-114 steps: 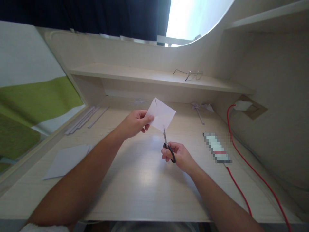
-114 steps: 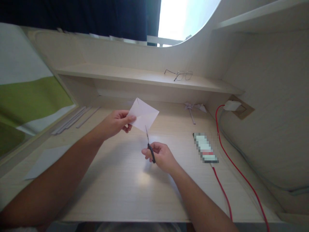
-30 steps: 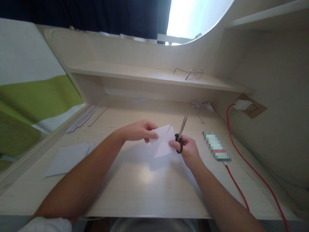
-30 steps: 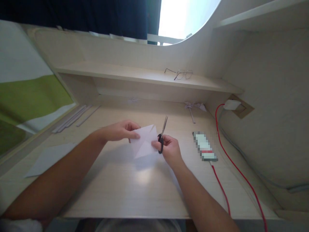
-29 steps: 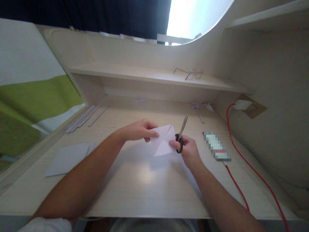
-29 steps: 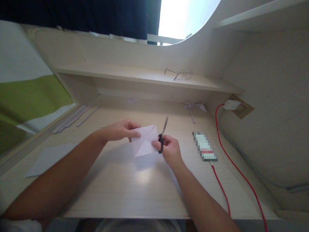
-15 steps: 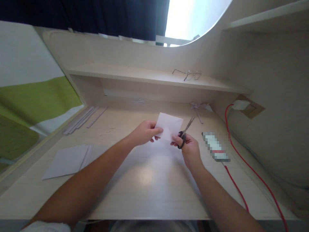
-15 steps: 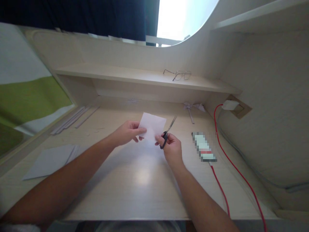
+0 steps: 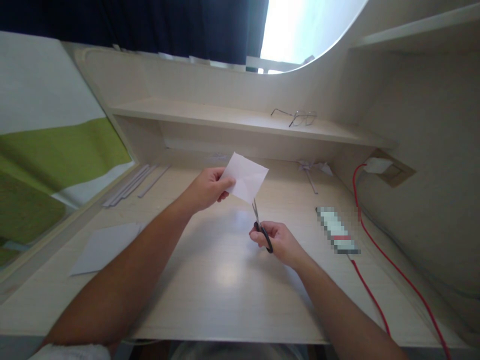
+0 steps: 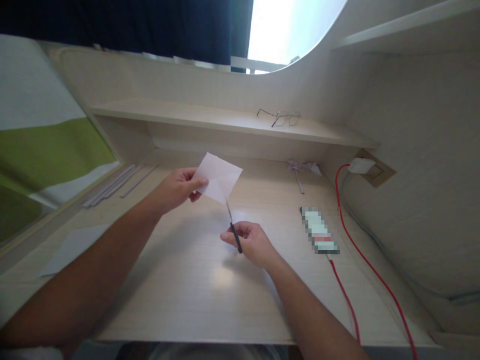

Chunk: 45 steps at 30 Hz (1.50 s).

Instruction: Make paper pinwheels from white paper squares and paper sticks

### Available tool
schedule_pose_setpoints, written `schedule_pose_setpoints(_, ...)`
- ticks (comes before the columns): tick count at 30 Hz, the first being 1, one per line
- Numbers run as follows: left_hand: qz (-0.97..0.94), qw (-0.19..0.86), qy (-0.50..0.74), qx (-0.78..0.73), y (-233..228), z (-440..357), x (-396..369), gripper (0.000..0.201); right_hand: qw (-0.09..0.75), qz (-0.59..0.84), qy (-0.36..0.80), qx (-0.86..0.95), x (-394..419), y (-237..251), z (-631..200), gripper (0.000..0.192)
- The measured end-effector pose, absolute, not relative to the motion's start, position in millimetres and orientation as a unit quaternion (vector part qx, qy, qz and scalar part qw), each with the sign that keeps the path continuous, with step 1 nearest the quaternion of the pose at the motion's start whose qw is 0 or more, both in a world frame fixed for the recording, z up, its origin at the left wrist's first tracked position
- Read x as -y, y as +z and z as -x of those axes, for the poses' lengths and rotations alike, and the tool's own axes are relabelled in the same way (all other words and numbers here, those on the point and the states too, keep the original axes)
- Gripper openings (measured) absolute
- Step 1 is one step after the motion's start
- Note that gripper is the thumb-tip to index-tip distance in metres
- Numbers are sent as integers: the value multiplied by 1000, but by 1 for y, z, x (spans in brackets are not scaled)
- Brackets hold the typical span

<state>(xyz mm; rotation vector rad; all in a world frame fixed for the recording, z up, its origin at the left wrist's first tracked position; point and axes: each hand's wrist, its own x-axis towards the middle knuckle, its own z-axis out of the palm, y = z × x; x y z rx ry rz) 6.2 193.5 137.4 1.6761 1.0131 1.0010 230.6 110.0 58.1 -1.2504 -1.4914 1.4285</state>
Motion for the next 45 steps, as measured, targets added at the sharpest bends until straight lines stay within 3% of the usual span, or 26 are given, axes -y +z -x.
schedule_pose_setpoints(45,-698,472,342,-416,135,-9,-191,23,343,533,517,575,-111,57,-230,44)
